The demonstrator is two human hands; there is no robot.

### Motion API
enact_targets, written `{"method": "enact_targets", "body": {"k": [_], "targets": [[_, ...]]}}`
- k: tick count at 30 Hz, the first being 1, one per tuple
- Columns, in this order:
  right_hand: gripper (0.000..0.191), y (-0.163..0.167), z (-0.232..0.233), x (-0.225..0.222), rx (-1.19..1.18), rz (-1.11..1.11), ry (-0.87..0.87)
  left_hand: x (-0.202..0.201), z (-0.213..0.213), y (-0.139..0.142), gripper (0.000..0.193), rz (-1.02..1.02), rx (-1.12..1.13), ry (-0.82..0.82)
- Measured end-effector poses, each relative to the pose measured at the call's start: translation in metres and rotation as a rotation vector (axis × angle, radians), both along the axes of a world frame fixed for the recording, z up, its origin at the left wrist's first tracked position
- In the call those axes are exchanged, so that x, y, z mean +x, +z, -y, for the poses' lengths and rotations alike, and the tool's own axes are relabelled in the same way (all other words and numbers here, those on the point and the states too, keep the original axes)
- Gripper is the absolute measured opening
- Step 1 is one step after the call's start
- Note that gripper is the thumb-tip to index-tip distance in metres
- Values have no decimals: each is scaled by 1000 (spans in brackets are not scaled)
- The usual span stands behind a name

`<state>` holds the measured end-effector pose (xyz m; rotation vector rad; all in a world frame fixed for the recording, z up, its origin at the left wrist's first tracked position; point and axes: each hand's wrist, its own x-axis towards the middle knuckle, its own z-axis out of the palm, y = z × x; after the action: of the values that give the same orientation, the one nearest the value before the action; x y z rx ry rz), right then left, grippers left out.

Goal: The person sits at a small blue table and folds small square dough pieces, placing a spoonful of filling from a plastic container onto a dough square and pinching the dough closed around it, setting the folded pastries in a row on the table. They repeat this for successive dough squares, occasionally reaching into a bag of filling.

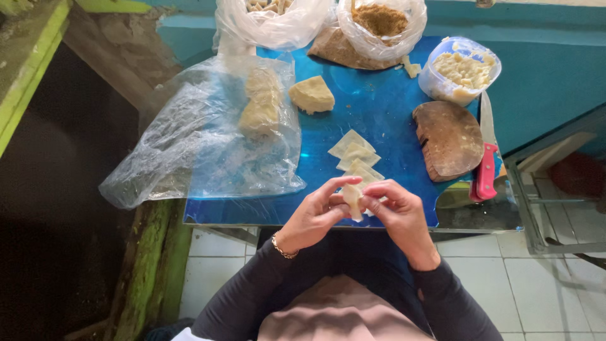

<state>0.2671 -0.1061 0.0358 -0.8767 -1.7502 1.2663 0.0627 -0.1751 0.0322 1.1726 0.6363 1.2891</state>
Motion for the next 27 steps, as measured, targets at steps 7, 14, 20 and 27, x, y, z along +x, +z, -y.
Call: {"method": "enact_targets", "body": {"k": [7,14,20,27], "targets": [[13,31,2,5,251,252,-5,10,-2,3,18,-271,-29,391],[12,49,-19,11,-161,30,195,1,-8,-1,14,-150,-120,335],[12,29,-16,23,-279,-22,170,11,7,0,13,-154,-125,307],[18,9,-2,42,-183,100,135,47,42,6,8,-822,184,681]]}}
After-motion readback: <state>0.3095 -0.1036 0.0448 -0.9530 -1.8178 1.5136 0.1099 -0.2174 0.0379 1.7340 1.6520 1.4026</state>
